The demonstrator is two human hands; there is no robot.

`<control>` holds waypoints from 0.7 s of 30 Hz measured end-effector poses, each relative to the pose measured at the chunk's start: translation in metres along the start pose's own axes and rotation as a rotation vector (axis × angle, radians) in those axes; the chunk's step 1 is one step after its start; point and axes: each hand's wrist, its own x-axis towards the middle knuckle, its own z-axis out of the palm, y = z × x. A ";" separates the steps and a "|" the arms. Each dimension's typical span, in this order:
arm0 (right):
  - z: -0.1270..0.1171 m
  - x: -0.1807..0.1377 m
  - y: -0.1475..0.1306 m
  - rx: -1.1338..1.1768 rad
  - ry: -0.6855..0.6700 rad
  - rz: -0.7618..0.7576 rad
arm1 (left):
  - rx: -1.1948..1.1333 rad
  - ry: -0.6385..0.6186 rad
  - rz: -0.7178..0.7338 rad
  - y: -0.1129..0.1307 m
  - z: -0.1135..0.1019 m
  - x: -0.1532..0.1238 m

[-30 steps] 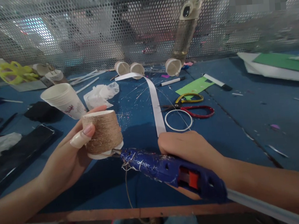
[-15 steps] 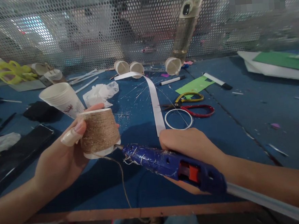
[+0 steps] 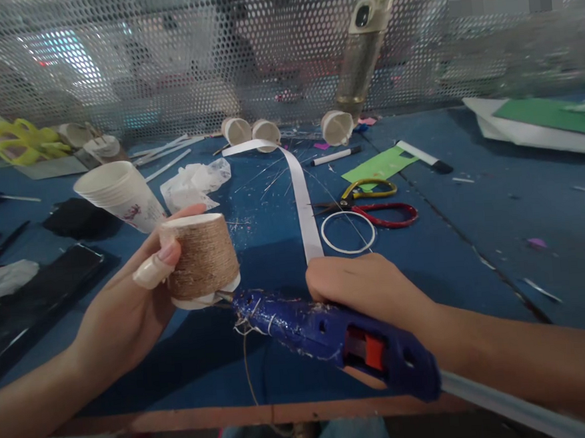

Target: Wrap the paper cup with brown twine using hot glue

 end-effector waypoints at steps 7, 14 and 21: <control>-0.001 -0.001 -0.004 -0.047 -0.020 0.037 | 0.010 0.016 0.017 -0.001 0.002 -0.003; -0.005 -0.001 0.006 -0.036 -0.009 -0.024 | -0.031 0.126 -0.026 0.007 0.008 -0.001; -0.009 -0.001 0.011 -0.052 -0.050 -0.045 | -0.048 0.127 -0.061 0.013 0.012 -0.001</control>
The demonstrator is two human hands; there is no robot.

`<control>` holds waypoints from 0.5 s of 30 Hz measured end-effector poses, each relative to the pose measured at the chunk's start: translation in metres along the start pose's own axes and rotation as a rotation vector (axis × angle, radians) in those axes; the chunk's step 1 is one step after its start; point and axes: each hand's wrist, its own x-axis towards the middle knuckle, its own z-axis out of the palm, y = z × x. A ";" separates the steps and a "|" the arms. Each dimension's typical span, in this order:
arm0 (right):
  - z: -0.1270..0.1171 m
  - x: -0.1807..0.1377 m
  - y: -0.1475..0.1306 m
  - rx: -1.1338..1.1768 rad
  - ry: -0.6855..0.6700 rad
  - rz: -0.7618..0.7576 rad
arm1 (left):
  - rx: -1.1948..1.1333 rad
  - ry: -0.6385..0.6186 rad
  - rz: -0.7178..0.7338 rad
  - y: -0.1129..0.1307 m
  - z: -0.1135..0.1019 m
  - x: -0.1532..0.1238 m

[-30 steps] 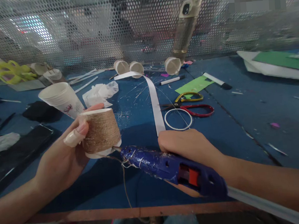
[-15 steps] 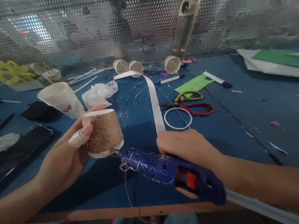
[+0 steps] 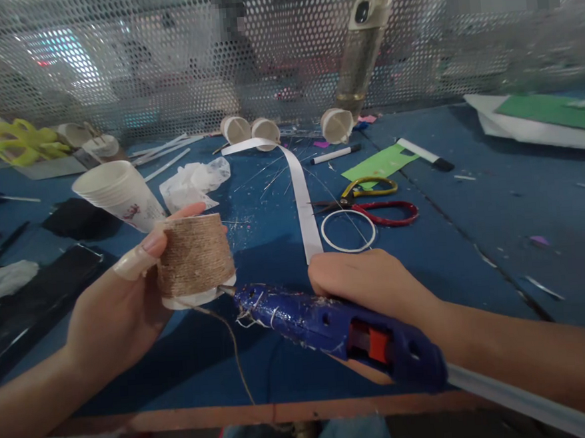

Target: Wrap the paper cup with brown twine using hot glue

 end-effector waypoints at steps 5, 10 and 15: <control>0.000 0.001 0.003 0.020 0.000 -0.002 | -0.028 -0.033 -0.006 0.000 0.001 0.001; -0.002 0.003 0.004 -0.004 -0.009 -0.015 | -0.003 -0.068 -0.032 0.000 -0.004 0.003; -0.001 0.003 0.006 -0.054 0.040 -0.014 | -0.048 -0.050 -0.013 0.003 -0.001 0.001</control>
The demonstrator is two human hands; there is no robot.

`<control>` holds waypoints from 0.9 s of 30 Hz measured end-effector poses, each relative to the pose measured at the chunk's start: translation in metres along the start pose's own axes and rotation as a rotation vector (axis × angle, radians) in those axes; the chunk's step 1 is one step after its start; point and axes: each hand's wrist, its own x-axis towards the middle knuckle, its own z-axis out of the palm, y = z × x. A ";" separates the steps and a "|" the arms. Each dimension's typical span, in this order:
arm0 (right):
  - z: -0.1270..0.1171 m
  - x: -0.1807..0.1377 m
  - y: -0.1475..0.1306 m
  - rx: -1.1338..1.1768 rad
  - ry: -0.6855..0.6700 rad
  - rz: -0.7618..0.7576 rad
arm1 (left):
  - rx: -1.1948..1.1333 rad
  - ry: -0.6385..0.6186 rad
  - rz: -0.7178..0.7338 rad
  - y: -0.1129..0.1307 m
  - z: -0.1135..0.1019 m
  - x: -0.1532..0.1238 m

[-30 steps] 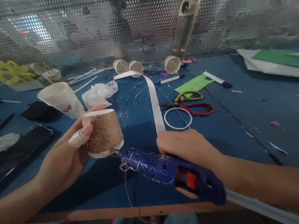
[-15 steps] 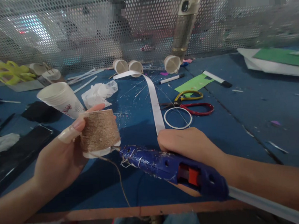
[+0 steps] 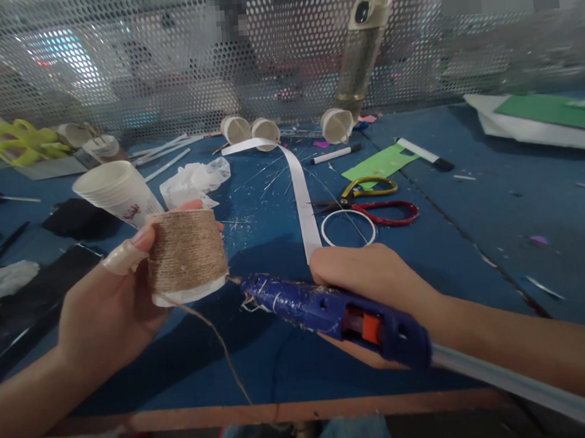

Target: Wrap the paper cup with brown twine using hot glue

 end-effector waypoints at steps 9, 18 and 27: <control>0.018 0.012 0.037 -0.075 0.016 0.260 | -0.001 -0.034 0.054 -0.001 0.000 -0.007; 0.008 0.014 0.017 -0.013 0.035 0.118 | 0.027 -0.121 0.084 -0.003 -0.011 -0.010; 0.005 0.015 -0.035 0.882 -0.394 0.489 | 0.093 -0.181 0.113 -0.006 -0.007 -0.012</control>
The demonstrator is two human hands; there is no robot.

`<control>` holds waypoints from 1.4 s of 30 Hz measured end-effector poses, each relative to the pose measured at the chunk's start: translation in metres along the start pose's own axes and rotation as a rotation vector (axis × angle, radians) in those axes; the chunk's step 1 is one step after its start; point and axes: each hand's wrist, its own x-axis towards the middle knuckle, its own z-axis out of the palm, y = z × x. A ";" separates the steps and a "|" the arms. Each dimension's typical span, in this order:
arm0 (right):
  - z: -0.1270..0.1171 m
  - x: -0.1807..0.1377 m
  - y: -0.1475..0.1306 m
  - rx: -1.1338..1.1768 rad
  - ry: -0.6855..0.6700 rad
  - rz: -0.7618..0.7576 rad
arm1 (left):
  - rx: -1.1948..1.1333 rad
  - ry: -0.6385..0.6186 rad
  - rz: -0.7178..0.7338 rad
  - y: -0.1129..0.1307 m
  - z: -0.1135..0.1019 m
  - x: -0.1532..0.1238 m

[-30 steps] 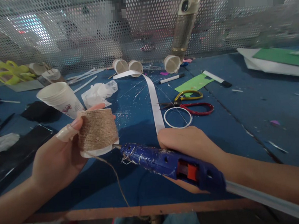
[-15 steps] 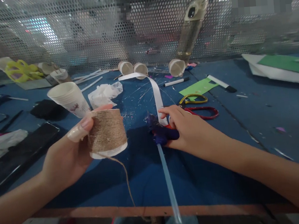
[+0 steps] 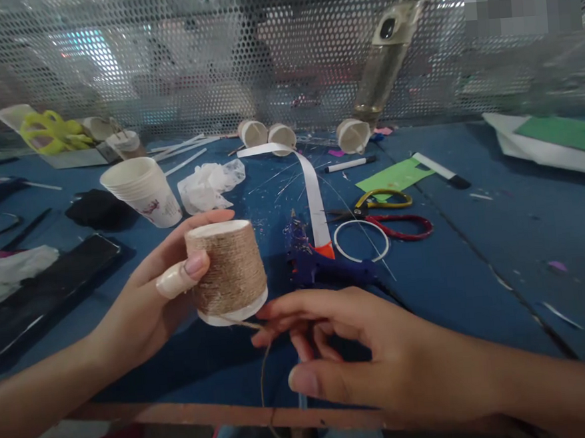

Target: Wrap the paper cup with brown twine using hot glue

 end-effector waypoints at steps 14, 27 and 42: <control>-0.008 0.005 0.000 0.175 -0.011 0.087 | 0.100 -0.066 0.034 -0.004 0.001 0.002; -0.011 -0.003 -0.002 -0.201 0.248 -0.222 | 0.138 -0.074 -0.056 -0.004 0.004 0.002; -0.014 -0.005 0.008 -0.241 0.287 -0.236 | 0.144 -0.109 -0.081 -0.003 0.004 0.003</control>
